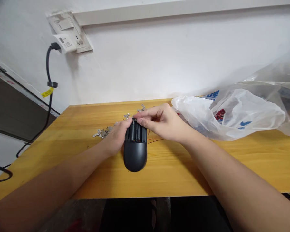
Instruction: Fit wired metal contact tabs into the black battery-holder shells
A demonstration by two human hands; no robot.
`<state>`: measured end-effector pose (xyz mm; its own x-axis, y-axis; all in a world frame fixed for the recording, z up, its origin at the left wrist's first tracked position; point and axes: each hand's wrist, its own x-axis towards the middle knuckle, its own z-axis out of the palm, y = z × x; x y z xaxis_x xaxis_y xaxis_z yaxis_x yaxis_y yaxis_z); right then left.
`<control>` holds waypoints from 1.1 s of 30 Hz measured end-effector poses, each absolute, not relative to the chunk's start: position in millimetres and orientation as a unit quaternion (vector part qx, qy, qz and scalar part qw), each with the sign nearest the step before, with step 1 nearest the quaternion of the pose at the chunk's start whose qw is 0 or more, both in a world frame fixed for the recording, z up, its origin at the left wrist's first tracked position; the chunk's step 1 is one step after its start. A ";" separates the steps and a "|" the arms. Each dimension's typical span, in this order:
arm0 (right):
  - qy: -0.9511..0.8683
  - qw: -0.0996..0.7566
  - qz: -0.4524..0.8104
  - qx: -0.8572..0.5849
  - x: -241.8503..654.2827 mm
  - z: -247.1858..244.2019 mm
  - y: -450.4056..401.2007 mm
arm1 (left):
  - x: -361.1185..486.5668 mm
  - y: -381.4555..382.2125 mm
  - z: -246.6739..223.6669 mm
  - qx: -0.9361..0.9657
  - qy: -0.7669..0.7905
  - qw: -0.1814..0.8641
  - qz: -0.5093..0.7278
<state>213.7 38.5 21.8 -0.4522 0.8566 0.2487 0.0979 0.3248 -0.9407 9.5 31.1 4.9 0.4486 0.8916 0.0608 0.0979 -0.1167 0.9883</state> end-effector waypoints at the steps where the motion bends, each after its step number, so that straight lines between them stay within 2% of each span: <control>1: -0.689 0.401 0.492 -0.350 213.1 21.7 38.8 | 8.8 32.5 4.5 0.651 0.391 0.538 0.365; 12: -0.688 0.357 0.511 -0.371 212.8 25.0 40.2 | 3.3 37.8 16.9 0.657 0.405 0.544 0.330; 26: -0.636 0.367 0.551 -0.397 208.5 17.9 41.7 | -0.5 43.2 16.3 0.703 0.423 0.482 0.307; 29: -0.621 0.390 0.559 -0.387 207.3 21.2 39.7 | -2.0 45.7 11.9 0.682 0.402 0.504 0.346; 33: -0.598 0.466 0.478 -0.444 206.4 28.1 34.8 | 2.1 39.5 8.8 0.612 0.381 0.590 0.365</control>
<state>206.4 34.8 28.1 -0.1722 0.9761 0.1326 0.0847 0.1488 -0.9852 2.1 39.5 8.8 0.4436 0.8962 -0.0028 0.0353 -0.0143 0.9993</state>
